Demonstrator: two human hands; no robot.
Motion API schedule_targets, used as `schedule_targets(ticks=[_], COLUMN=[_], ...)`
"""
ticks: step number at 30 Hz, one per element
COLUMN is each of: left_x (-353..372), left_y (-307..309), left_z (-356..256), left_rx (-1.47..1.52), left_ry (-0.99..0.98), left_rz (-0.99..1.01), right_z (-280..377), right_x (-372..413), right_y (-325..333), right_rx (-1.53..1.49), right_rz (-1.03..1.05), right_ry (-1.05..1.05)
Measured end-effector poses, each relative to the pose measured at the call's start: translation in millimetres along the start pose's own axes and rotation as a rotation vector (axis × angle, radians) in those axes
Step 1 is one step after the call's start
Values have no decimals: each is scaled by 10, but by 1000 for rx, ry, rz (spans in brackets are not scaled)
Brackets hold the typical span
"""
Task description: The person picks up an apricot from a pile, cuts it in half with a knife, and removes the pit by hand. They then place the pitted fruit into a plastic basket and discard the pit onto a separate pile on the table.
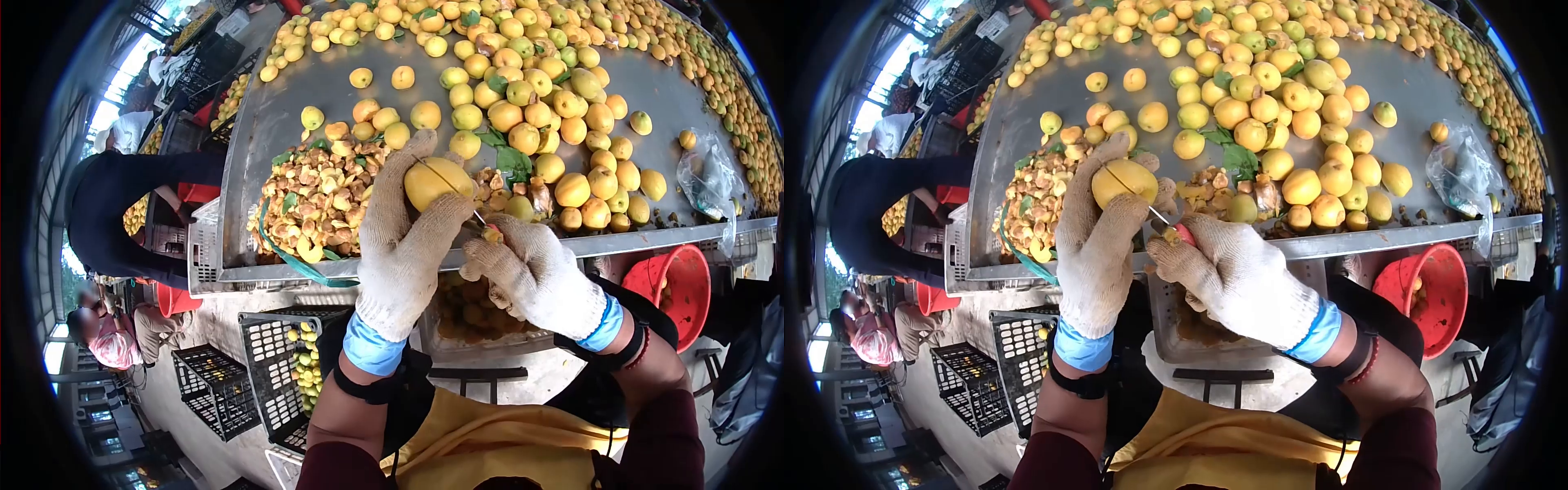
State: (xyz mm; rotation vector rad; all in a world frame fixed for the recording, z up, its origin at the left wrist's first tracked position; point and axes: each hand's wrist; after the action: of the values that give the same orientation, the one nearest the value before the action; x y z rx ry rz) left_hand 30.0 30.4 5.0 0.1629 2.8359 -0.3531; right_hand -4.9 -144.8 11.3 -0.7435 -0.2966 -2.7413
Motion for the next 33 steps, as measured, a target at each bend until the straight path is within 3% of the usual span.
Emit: schedule_targets(ticks=[2,3,4,6,11,14,16,17,19,21,23,25,26,28,30,32,33], left_x=[31,58,79,83,83,80,99,93,64,23,-7,-38,-28,-12,52,91,73], left_y=[27,73,81,61,84,69,55,43,10,18,29,-17,-26,-22,-38,-47,-53], left_z=[43,158,191,201,202,185,236,250,286,305,260,121,101,70,206,287,298], left_rx=[171,-153,-154,423,427,286,403,402,566,508,448,155,156,256,333,628,601], left_ry=[63,-77,-72,160,166,129,166,167,205,188,168,72,76,53,54,229,219], left_rz=[48,162,163,-14,-30,-17,-41,-41,-96,-85,-76,20,19,45,6,-68,-52], right_z=[-23,-31,-28,-2,20,-3,-115,-145,-132,-85,25,45,56,78,-59,-91,-80], right_x=[-29,-39,-50,-70,-57,-62,-146,-176,-193,-189,-125,-65,-26,-13,-133,-171,-199], right_y=[-21,-33,-44,-55,-58,-75,-133,-143,-136,-100,-39,-30,-28,-60,-129,-141,-119], right_rx=[80,120,117,130,168,103,59,145,213,285,115,32,-53,-65,15,101,132], right_rz=[-50,-74,-73,-95,-110,-4,-89,-122,-203,-286,-103,-50,4,43,-106,-202,-209], right_ry=[121,182,178,168,150,76,204,117,189,263,151,125,98,-4,179,156,143])
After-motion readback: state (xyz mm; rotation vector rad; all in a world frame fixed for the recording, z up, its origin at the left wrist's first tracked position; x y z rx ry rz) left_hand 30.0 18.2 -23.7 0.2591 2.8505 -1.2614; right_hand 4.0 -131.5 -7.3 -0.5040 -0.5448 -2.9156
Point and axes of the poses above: each hand's wrist, its own x-axis away from the middle knuckle, its own y-axis out of the back of the hand, z = x × y, and after that the axes turned 15 degrees about -y, right-handed
